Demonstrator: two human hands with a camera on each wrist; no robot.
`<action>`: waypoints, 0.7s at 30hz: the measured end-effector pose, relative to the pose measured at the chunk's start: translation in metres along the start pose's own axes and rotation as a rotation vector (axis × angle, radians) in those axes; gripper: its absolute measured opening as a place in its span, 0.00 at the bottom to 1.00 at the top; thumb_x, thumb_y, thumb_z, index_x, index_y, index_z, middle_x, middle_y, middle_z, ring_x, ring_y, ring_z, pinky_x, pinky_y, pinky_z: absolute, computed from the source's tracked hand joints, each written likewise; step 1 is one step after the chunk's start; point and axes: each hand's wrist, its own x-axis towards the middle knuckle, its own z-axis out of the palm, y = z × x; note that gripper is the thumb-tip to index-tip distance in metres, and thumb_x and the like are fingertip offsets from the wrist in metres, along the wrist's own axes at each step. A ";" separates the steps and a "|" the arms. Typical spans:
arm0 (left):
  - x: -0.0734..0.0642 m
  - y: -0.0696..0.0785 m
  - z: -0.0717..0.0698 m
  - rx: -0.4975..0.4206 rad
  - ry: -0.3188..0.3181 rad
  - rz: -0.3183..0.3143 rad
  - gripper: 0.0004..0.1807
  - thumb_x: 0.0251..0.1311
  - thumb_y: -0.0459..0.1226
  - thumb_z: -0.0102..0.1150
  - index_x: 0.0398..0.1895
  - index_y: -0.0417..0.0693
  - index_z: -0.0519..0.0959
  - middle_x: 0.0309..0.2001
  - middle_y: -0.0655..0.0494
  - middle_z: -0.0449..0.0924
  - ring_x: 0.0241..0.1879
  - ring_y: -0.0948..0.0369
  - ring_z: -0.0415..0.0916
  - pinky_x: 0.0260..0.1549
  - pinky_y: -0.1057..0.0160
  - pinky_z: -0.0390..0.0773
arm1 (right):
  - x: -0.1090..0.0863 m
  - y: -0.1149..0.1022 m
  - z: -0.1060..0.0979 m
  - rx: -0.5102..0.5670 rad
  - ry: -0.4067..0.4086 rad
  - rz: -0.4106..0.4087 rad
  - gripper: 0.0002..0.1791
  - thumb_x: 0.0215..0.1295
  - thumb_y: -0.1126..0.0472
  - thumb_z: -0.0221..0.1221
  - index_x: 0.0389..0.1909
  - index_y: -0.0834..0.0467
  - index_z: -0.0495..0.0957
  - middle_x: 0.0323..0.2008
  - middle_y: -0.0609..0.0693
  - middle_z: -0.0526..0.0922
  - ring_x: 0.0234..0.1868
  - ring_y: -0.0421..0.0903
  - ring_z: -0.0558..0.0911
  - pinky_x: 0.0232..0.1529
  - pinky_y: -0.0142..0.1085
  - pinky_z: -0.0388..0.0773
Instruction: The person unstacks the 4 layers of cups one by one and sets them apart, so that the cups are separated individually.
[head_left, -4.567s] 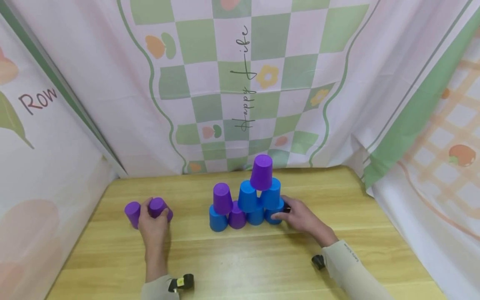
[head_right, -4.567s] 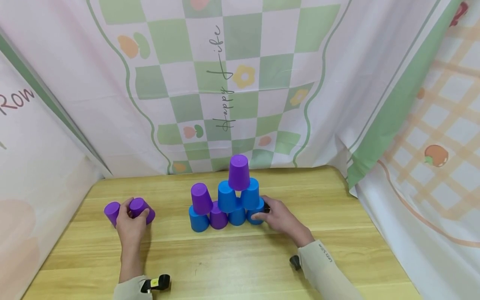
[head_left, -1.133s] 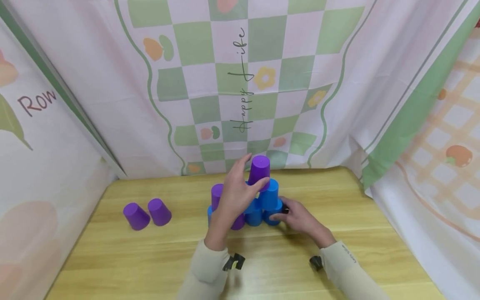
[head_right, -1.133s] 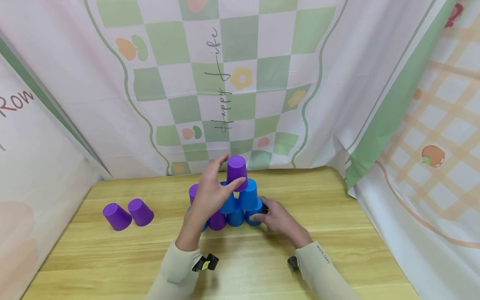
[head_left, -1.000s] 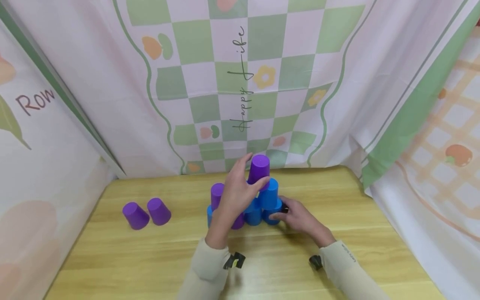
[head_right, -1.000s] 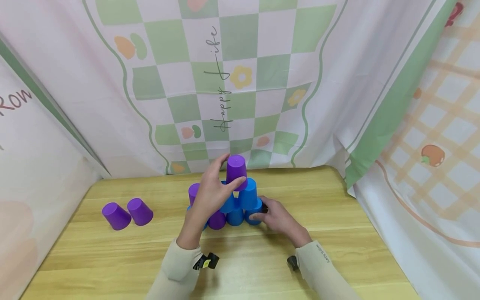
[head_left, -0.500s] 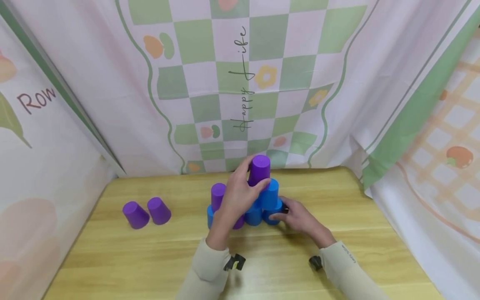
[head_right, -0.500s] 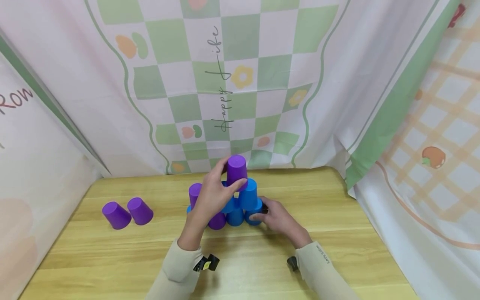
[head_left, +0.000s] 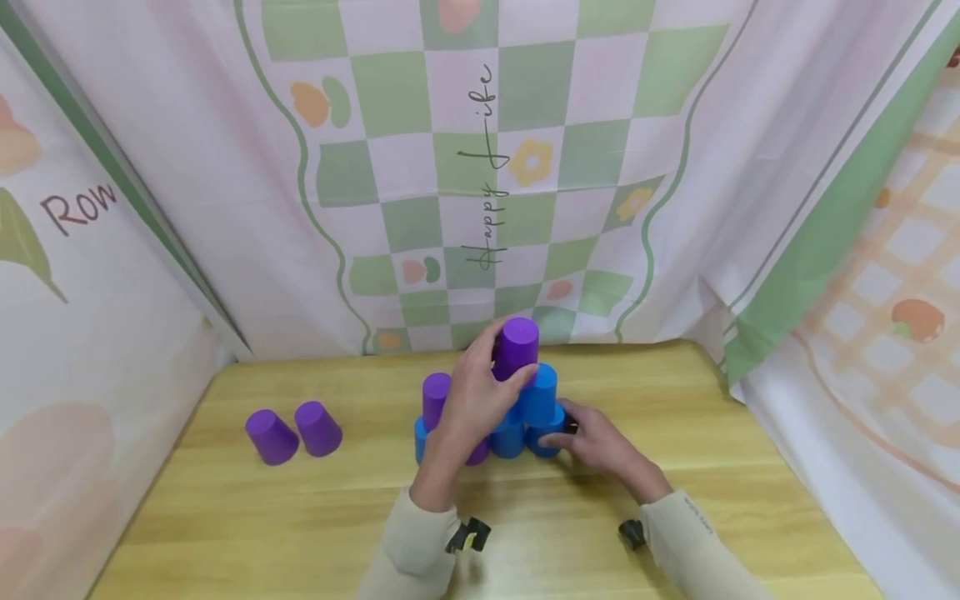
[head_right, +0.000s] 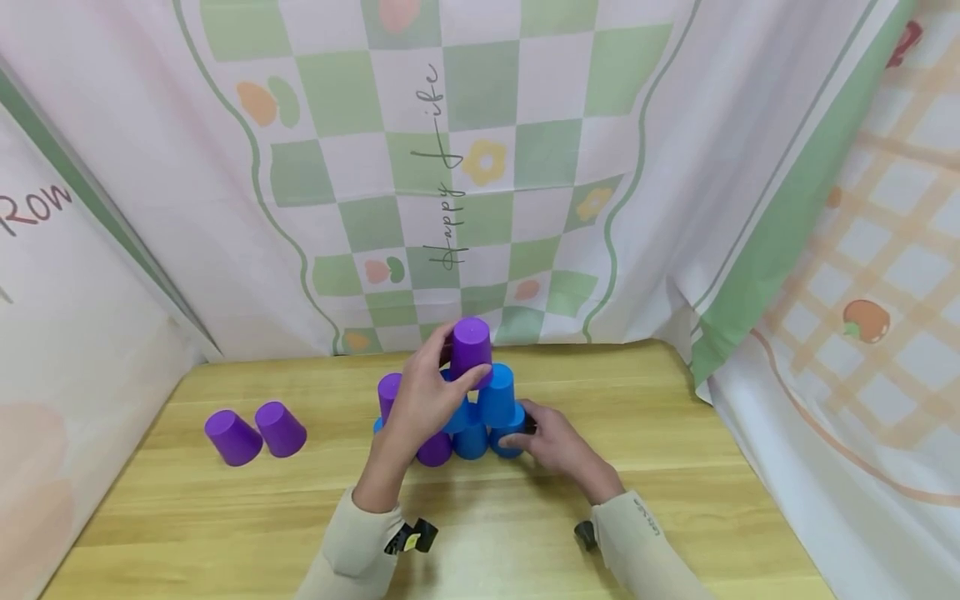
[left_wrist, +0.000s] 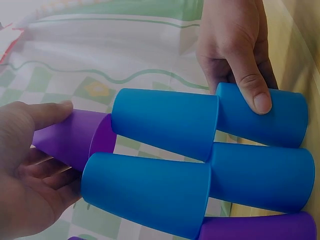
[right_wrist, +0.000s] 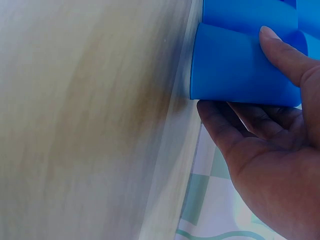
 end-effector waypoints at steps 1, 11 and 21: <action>-0.001 0.000 -0.001 -0.001 0.001 -0.004 0.39 0.67 0.42 0.72 0.78 0.48 0.65 0.68 0.50 0.78 0.65 0.53 0.79 0.64 0.48 0.81 | 0.000 0.000 0.001 0.003 0.000 0.002 0.25 0.70 0.52 0.69 0.64 0.55 0.78 0.60 0.56 0.85 0.61 0.57 0.84 0.66 0.60 0.79; -0.008 0.005 -0.008 -0.011 0.027 0.015 0.39 0.66 0.42 0.72 0.78 0.48 0.66 0.67 0.49 0.79 0.63 0.53 0.80 0.64 0.48 0.81 | 0.001 0.000 0.001 -0.001 0.007 0.017 0.23 0.70 0.52 0.69 0.63 0.53 0.79 0.59 0.54 0.85 0.61 0.56 0.83 0.66 0.61 0.78; -0.020 0.017 -0.023 0.015 0.068 0.019 0.38 0.66 0.42 0.73 0.76 0.46 0.67 0.65 0.48 0.80 0.64 0.52 0.81 0.64 0.47 0.82 | 0.000 -0.001 0.001 0.013 0.005 0.027 0.21 0.70 0.52 0.69 0.60 0.51 0.80 0.58 0.52 0.86 0.60 0.55 0.83 0.66 0.60 0.78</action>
